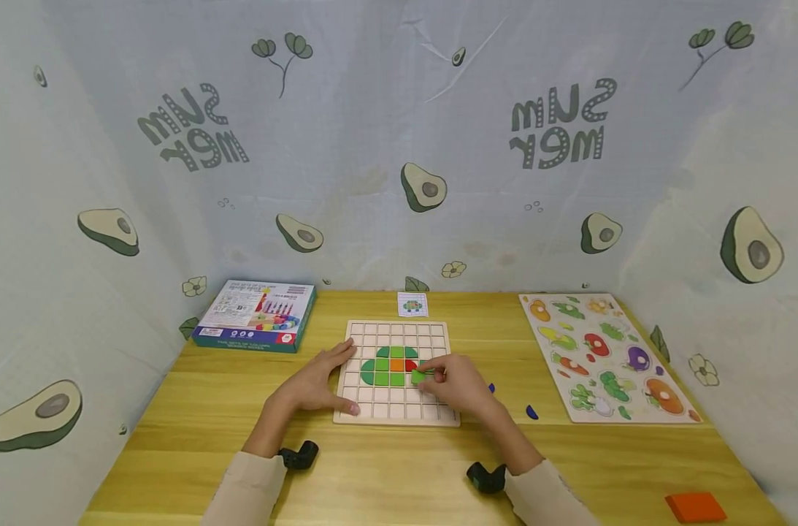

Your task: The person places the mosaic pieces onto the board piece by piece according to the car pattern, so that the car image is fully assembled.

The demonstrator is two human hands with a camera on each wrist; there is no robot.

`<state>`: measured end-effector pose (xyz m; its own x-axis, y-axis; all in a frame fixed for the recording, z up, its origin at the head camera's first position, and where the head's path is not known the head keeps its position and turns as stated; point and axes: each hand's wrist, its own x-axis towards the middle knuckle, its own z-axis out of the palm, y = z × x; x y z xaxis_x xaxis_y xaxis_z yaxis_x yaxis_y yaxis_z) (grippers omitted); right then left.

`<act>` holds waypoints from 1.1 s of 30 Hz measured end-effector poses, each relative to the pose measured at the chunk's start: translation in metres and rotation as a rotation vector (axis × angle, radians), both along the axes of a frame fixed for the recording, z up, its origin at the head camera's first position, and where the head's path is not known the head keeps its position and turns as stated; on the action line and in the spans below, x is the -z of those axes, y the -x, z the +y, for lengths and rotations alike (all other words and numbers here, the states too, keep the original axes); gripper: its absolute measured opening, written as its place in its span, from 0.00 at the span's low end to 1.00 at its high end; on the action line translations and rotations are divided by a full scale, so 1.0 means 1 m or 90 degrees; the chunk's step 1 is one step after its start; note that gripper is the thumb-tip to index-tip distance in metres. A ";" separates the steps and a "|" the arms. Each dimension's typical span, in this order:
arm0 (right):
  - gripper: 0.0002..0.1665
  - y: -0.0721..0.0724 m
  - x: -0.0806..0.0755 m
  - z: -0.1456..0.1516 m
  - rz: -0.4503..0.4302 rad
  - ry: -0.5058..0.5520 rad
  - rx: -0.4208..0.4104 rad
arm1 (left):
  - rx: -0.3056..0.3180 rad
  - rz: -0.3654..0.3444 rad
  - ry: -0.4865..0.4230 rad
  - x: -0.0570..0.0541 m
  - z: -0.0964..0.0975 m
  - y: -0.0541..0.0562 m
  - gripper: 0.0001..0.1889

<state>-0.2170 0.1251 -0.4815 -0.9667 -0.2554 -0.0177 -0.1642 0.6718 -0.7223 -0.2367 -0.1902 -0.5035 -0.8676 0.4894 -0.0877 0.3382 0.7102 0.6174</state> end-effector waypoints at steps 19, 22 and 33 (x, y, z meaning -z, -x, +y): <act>0.11 0.002 0.009 -0.006 0.000 0.024 -0.001 | 0.001 0.001 0.006 -0.002 0.002 0.002 0.63; 0.09 0.002 0.008 -0.006 0.001 0.019 0.004 | 0.000 0.000 0.007 -0.002 0.002 0.002 0.63; 0.09 0.005 0.007 -0.001 -0.003 0.027 0.026 | 0.000 0.000 0.005 -0.001 0.000 0.001 0.63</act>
<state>-0.2218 0.1241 -0.4881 -0.9764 -0.2157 -0.0132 -0.1329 0.6472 -0.7506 -0.2373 -0.1899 -0.5025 -0.8677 0.4884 -0.0921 0.3376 0.7152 0.6120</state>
